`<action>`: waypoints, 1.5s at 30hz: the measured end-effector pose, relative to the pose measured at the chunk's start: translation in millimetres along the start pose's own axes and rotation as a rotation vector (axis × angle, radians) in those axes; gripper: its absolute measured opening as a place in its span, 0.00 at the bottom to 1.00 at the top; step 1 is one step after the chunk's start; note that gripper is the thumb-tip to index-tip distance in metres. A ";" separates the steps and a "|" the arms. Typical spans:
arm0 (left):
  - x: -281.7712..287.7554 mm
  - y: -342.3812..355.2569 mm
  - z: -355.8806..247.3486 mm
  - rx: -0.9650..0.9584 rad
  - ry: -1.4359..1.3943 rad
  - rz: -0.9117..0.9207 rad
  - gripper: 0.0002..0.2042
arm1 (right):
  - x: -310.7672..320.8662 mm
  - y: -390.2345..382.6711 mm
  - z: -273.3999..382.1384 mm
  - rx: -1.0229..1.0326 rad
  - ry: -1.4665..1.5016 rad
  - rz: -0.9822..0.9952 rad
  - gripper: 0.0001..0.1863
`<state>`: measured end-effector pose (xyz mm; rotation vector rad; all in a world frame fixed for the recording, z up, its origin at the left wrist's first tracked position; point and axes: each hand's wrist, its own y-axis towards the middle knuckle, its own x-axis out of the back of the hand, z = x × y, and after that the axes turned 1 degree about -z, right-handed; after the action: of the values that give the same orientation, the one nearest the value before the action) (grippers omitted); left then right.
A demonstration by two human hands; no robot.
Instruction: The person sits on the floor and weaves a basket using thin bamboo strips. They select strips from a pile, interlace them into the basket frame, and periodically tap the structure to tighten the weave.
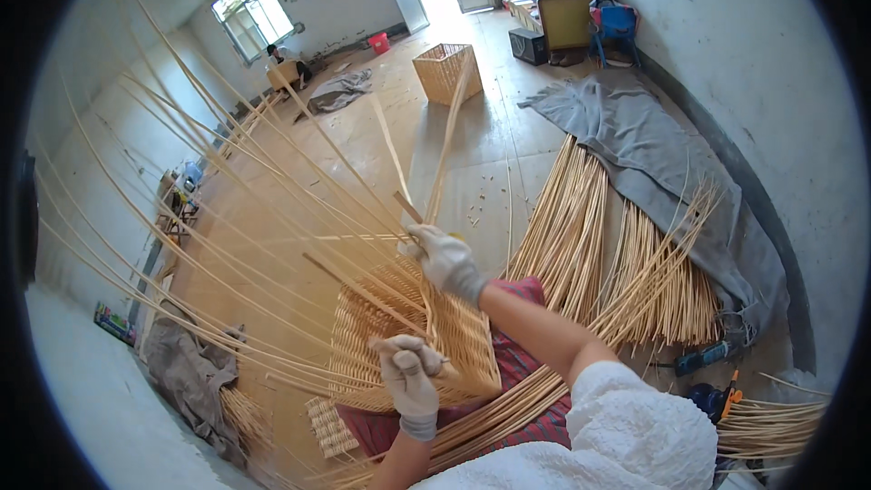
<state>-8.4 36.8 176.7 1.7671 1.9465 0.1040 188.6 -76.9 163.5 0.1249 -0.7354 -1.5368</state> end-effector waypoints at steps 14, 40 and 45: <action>91.2 6.7 -7.3 -0.486 0.656 -0.525 0.25 | -7.7 -111.8 38.7 -0.075 0.231 0.078 0.12; 55.2 28.9 66.9 0.157 0.689 -0.109 0.29 | -31.1 -71.8 -34.6 -0.336 0.480 0.159 0.13; 62.9 28.3 60.7 0.044 0.706 -0.055 0.33 | -18.0 -70.3 -29.6 -0.114 0.513 0.100 0.17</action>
<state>40.6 84.2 115.1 1.8570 2.4780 0.7597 145.6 -76.3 98.0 0.3760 -0.2423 -1.3672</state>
